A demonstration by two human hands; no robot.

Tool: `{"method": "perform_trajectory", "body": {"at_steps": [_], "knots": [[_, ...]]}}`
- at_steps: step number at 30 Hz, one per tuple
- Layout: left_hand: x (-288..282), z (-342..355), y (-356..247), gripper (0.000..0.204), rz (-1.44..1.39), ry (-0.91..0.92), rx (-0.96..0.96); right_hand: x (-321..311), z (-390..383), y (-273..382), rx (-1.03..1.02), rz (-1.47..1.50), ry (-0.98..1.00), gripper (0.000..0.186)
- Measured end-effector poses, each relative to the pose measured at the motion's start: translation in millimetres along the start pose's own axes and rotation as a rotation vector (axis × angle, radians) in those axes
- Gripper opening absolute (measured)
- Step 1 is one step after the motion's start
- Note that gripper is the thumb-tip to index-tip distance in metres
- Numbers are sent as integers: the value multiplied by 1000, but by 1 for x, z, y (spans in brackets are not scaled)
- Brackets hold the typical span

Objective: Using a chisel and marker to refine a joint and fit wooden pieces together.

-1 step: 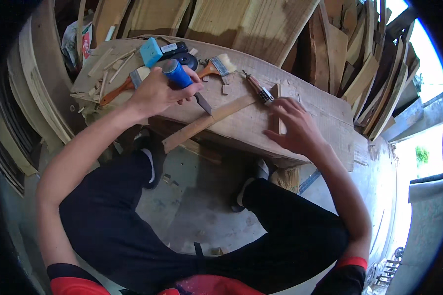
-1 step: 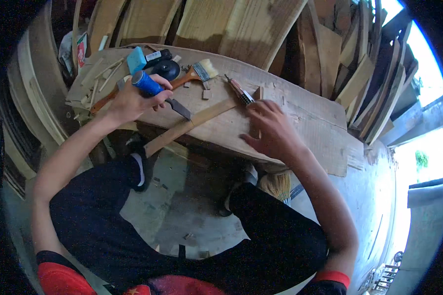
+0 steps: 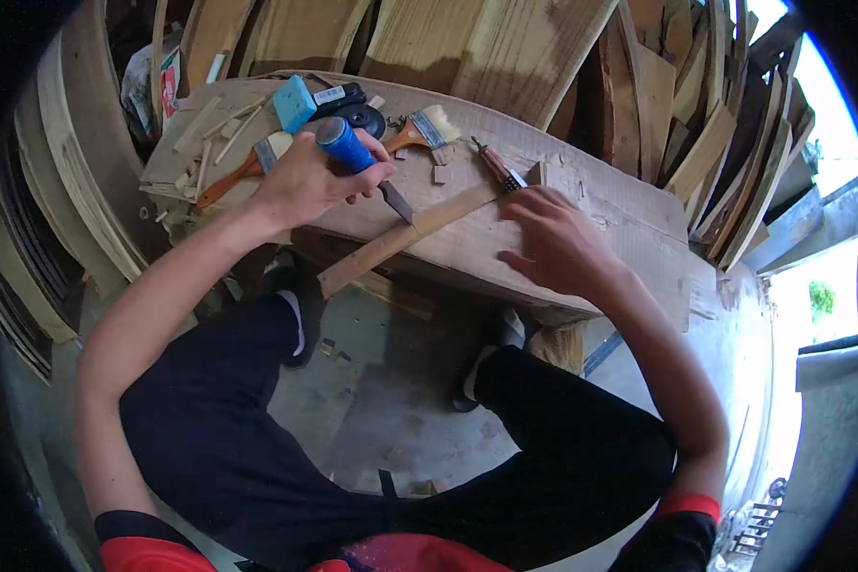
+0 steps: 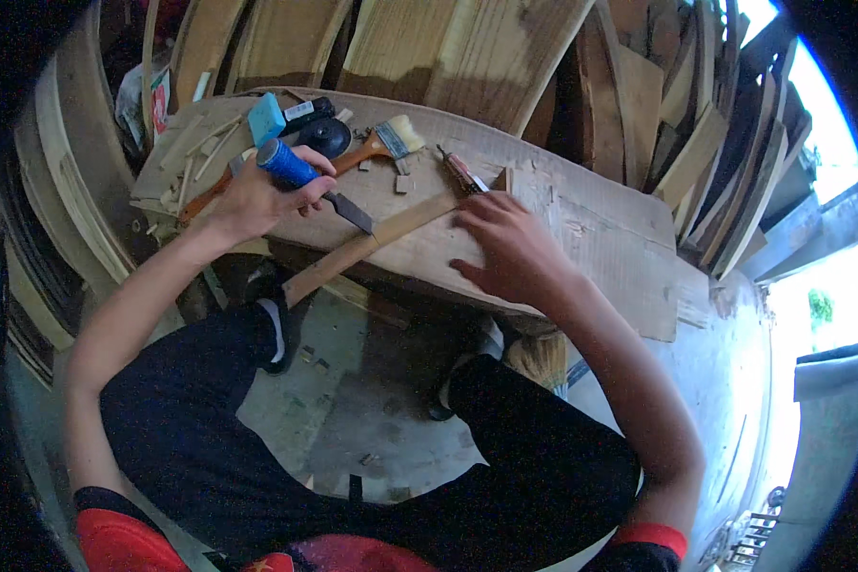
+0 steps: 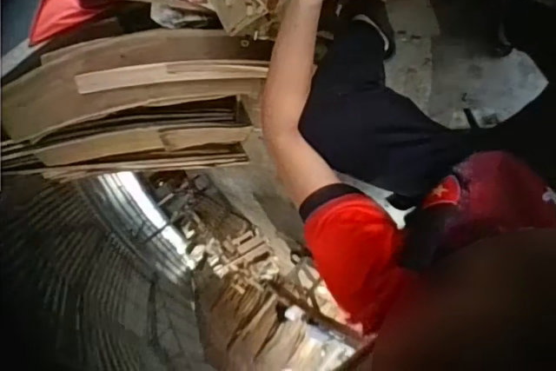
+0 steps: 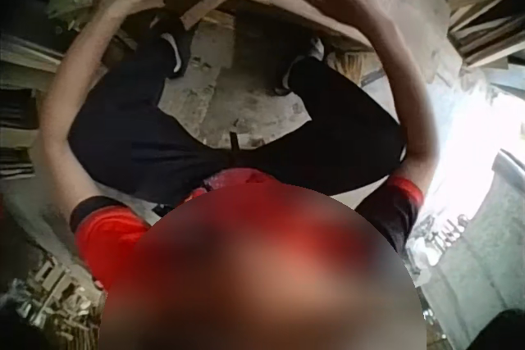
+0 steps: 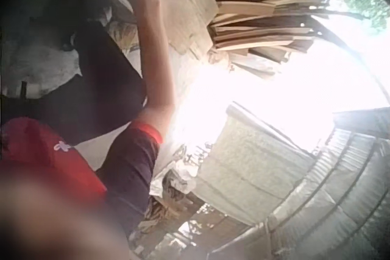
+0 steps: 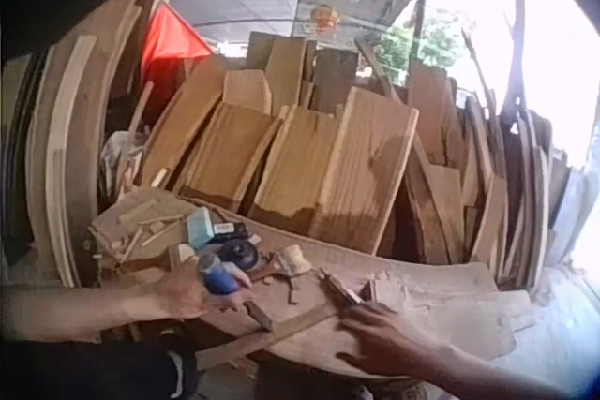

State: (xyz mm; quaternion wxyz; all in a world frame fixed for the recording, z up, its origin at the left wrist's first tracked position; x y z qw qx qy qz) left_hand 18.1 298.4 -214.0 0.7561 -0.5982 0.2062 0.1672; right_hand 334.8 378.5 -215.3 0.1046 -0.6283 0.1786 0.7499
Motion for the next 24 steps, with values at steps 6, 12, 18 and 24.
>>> {"method": "perform_trajectory", "body": {"at_steps": [6,12,18,24], "knots": [[-2,-3,0,33,44,-45,72,80,63,5,-132,38,123,58],[-26,-10,13,24,-95,-310,-62,75,58,9,7,25,112,49],[-17,-13,2,22,-6,-273,74,80,48,3,107,97,56,32],[9,-7,-20,28,130,17,254,90,39,-2,114,124,-65,30]]}}
Point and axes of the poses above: each hand's wrist, its own z-axis towards the middle knuckle, its own x-axis out of the palm, y = z × x, the point moved 2 cm from there along z, towards the middle knuckle
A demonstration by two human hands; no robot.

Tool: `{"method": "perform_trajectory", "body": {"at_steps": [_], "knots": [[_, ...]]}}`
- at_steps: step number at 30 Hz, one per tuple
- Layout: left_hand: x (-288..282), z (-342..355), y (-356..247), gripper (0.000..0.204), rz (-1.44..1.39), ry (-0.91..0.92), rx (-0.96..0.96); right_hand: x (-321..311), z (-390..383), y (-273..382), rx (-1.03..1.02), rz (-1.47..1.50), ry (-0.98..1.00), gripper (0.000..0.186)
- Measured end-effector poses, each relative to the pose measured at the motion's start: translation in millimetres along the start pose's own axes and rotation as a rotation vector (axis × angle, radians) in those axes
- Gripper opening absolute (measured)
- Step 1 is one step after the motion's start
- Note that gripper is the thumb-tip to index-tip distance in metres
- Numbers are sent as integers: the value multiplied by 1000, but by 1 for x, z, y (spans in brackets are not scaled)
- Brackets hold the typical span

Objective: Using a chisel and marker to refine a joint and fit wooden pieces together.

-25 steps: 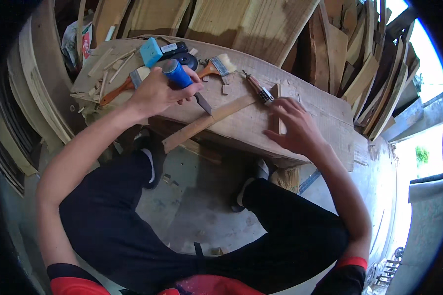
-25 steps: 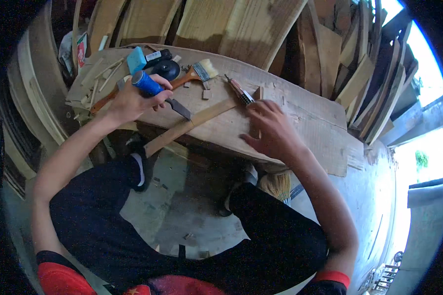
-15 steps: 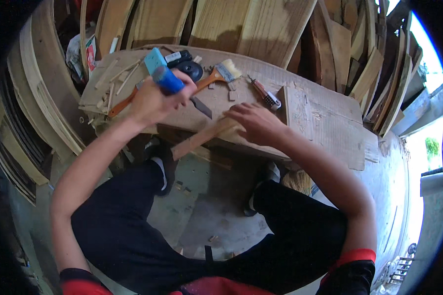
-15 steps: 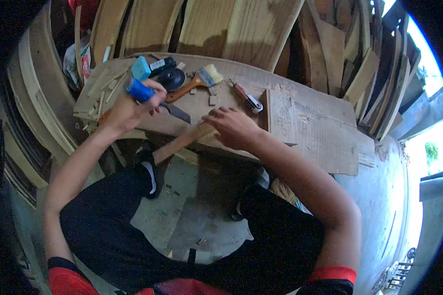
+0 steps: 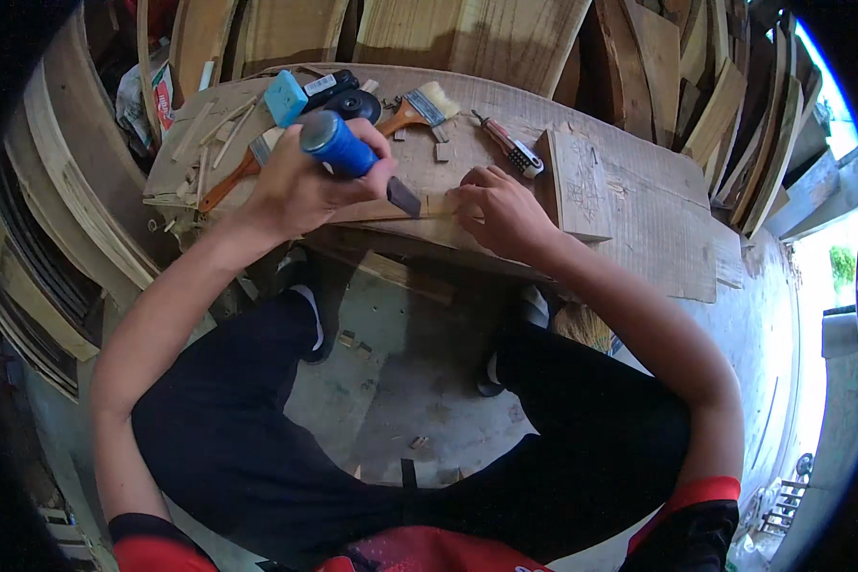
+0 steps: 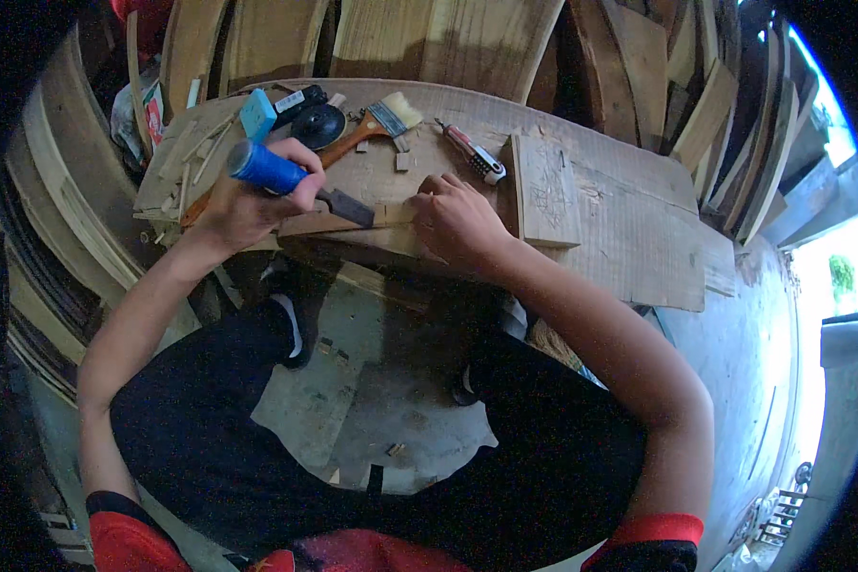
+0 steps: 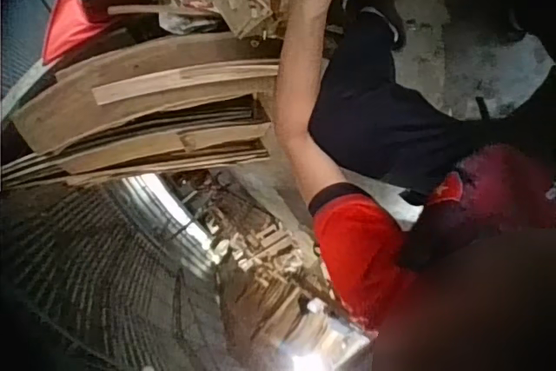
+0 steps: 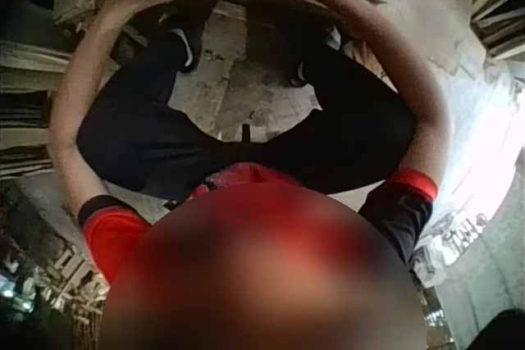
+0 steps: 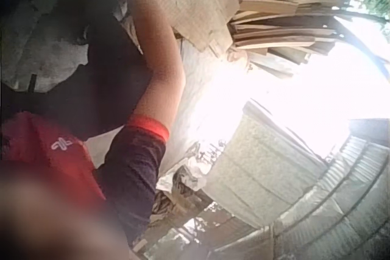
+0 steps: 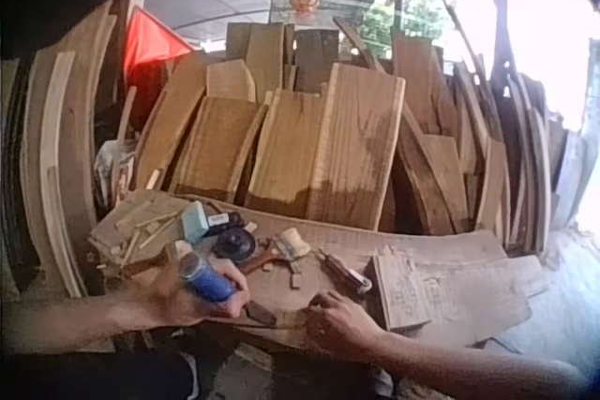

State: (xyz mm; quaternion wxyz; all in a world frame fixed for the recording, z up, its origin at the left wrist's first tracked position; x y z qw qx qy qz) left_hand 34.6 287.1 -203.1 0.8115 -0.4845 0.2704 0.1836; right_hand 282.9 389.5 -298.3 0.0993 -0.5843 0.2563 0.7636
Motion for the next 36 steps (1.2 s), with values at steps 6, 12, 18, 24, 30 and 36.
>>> {"method": "perform_trajectory", "body": {"at_steps": [6,12,18,24,30,36], "knots": [[11,4,4,23,97,13,17,5,-5,3,21,14,-49,30],[21,3,12,30,263,-23,171,5,-6,-2,-1,-7,-64,31],[21,-4,14,32,116,-67,-41,7,-6,-4,-16,8,-49,32],[31,-7,23,22,-73,-156,-131,7,-5,-7,-11,14,-61,29],[28,-12,22,23,-66,-173,-167,9,-4,-5,3,24,-62,29],[28,-10,21,24,-46,-169,-188,14,-7,-11,-9,24,-85,29]]}}
Point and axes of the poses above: each hand's wrist, its own z-axis towards the middle knuckle, its own x-axis out of the palm, y = z × x, the point moved 2 cm from there along z, towards the middle knuckle
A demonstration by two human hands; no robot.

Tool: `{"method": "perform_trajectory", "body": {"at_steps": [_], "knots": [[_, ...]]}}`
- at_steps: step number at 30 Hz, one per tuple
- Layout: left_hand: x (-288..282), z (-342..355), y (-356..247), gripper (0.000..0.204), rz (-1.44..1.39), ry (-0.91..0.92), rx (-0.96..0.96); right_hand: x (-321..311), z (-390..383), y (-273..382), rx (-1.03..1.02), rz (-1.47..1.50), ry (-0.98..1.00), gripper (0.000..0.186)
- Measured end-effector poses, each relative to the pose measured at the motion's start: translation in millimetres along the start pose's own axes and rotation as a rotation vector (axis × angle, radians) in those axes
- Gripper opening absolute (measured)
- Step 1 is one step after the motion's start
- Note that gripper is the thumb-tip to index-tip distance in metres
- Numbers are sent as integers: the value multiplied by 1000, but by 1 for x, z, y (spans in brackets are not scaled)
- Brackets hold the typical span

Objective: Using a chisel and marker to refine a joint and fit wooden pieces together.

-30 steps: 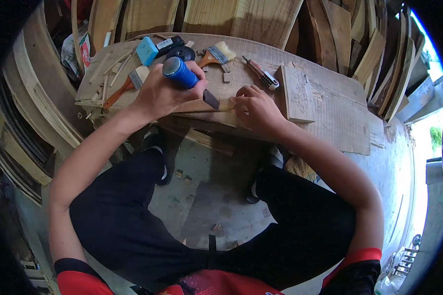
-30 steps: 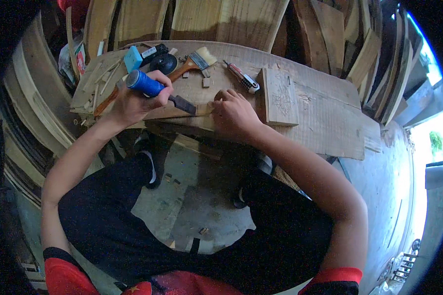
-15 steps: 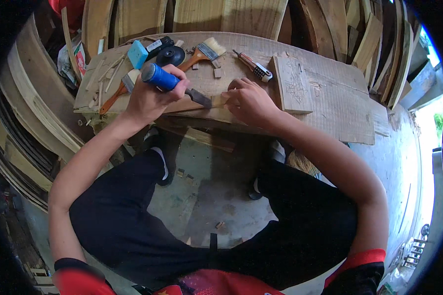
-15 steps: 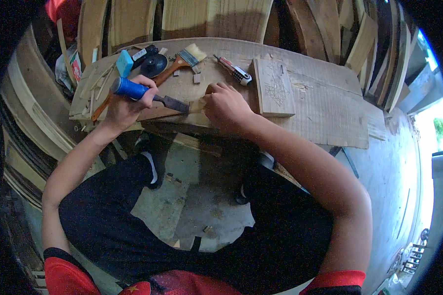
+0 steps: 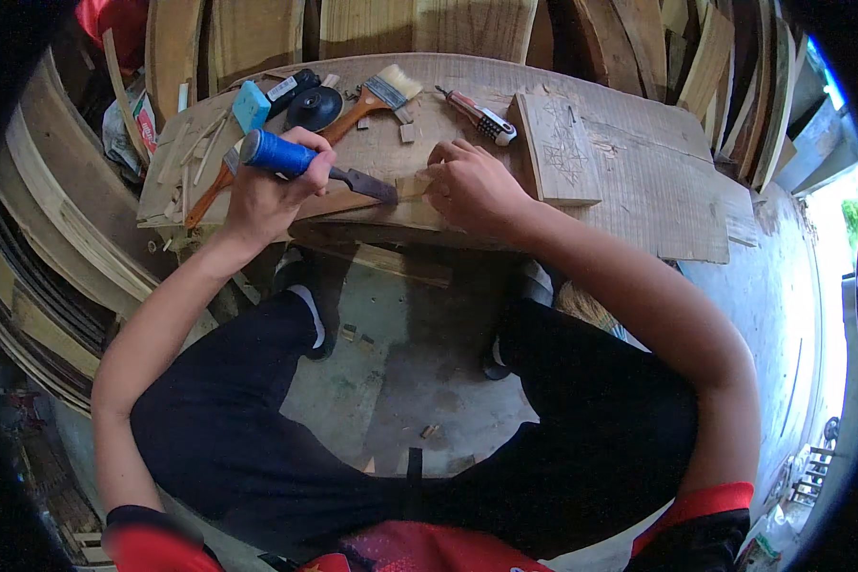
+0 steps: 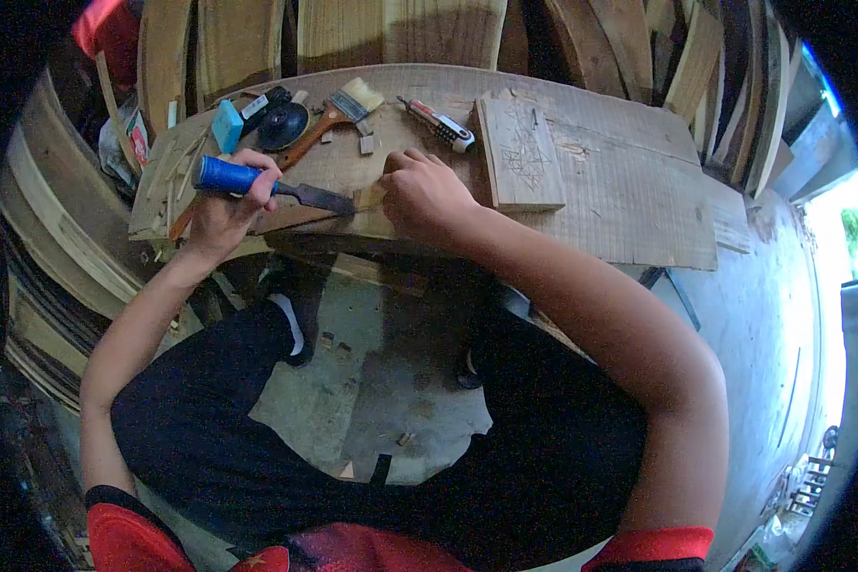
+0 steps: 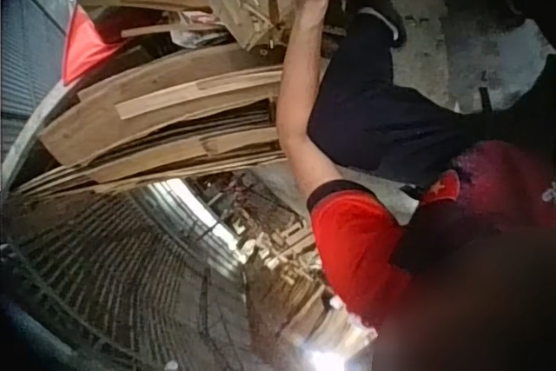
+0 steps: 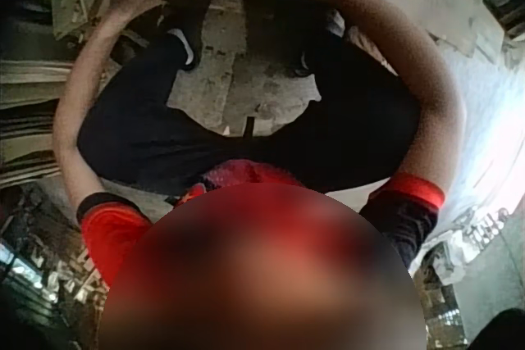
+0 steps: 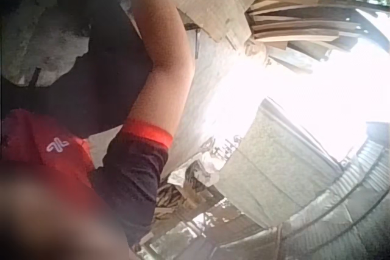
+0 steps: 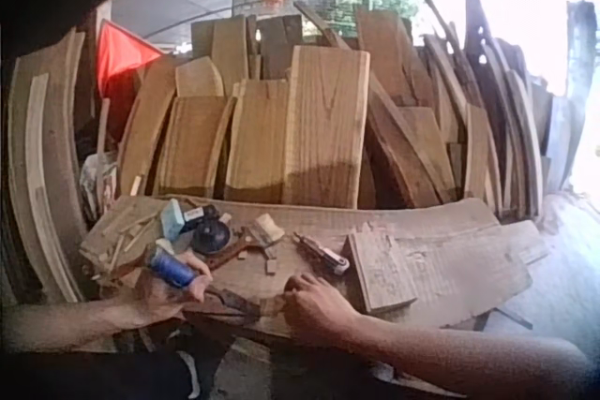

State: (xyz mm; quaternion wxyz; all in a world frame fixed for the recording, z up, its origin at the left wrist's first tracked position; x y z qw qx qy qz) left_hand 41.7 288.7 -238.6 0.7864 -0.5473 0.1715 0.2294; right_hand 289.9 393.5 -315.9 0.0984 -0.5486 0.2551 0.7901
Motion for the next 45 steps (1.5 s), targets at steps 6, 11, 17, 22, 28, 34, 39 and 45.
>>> {"method": "perform_trajectory", "body": {"at_steps": [6,11,17,22,28,34,39,45], "knots": [[-8,7,1,13,455,98,380,5,6,-2,10,-18,29,24],[-2,9,-2,25,647,133,651,-12,11,1,118,19,186,37],[0,8,-22,9,443,2,394,-98,-7,-25,453,-97,-96,84],[7,12,-19,41,436,-76,380,-93,-82,-80,921,-308,132,139],[10,17,-25,45,466,-74,297,-99,-85,-66,846,-92,146,142],[21,22,-41,45,433,-45,265,-83,-66,-49,889,-295,213,140],[23,23,-36,37,430,-23,241,-97,-75,-76,788,-73,51,127],[18,20,-40,46,497,-41,308,-124,-75,-75,803,824,-240,105]]}}
Point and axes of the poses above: each hand's wrist, its own z-axis towards the middle knuckle, its own x-axis out of the palm, y = z × x, the point moved 2 cm from there along z, towards the middle knuckle
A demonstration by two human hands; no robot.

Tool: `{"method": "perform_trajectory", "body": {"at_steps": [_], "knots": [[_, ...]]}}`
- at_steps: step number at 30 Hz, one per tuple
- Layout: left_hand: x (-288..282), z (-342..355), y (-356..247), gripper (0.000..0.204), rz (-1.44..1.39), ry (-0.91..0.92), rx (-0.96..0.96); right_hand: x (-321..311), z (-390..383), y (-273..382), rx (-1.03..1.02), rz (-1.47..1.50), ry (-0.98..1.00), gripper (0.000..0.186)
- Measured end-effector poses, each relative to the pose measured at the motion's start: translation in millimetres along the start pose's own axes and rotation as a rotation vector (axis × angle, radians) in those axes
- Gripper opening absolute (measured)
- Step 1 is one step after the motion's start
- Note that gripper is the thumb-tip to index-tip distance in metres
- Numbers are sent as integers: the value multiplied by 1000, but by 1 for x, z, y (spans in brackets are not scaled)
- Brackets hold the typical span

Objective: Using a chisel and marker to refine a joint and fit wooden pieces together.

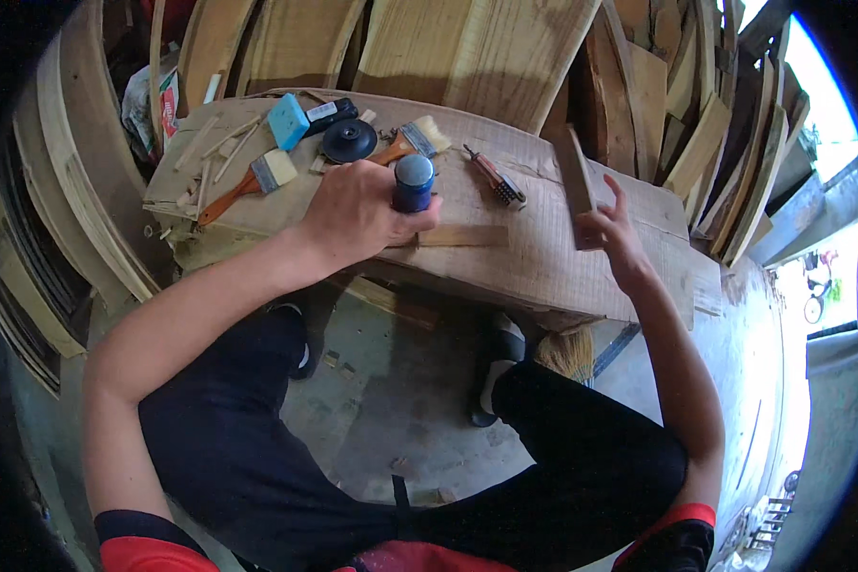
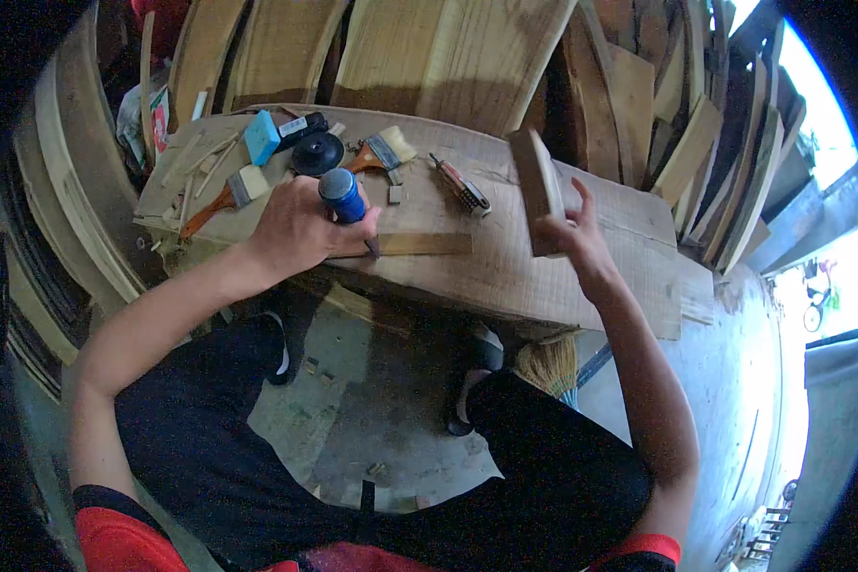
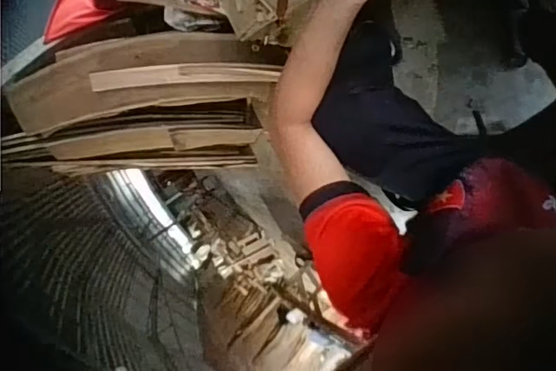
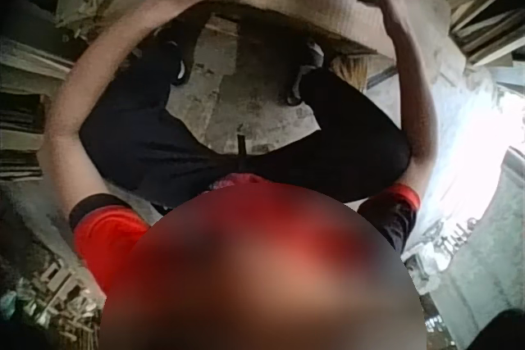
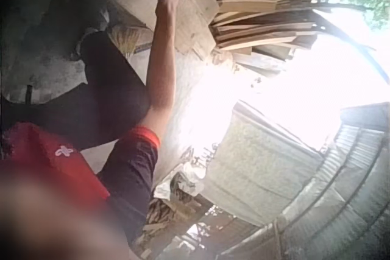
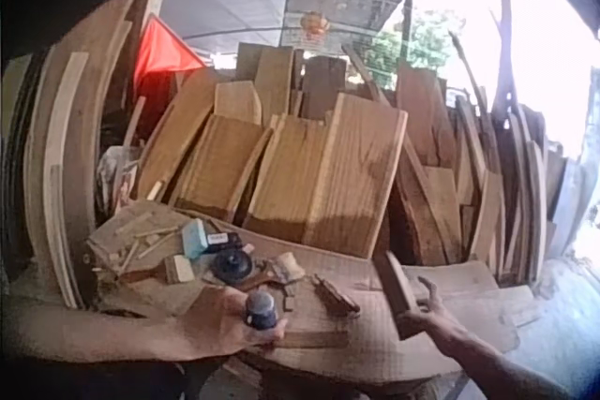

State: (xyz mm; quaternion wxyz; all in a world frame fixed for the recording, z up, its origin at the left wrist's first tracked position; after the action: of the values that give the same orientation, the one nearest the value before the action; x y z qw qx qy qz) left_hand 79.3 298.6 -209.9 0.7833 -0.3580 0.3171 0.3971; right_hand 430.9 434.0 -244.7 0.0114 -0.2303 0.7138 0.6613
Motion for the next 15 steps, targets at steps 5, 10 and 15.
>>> {"method": "perform_trajectory", "body": {"at_steps": [5,10,15], "knots": [[4,1,-3,43,63,-23,59,-1,-16,64,-278,279,114,79],[3,6,-9,44,-15,78,-102,27,-40,108,-161,229,417,89],[16,5,-2,44,6,-83,18,70,-73,148,-289,-359,281,113]]}}
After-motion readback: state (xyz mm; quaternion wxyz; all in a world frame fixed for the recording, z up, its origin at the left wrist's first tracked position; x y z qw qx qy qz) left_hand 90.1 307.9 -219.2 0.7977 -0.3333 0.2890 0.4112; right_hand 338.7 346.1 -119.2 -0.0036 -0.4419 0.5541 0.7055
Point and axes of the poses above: each hand's wrist, its own z-axis towards the middle knuckle, its own x-axis out of the palm, y = z × x, the point moved 2 cm from there along z, towards the middle knuckle
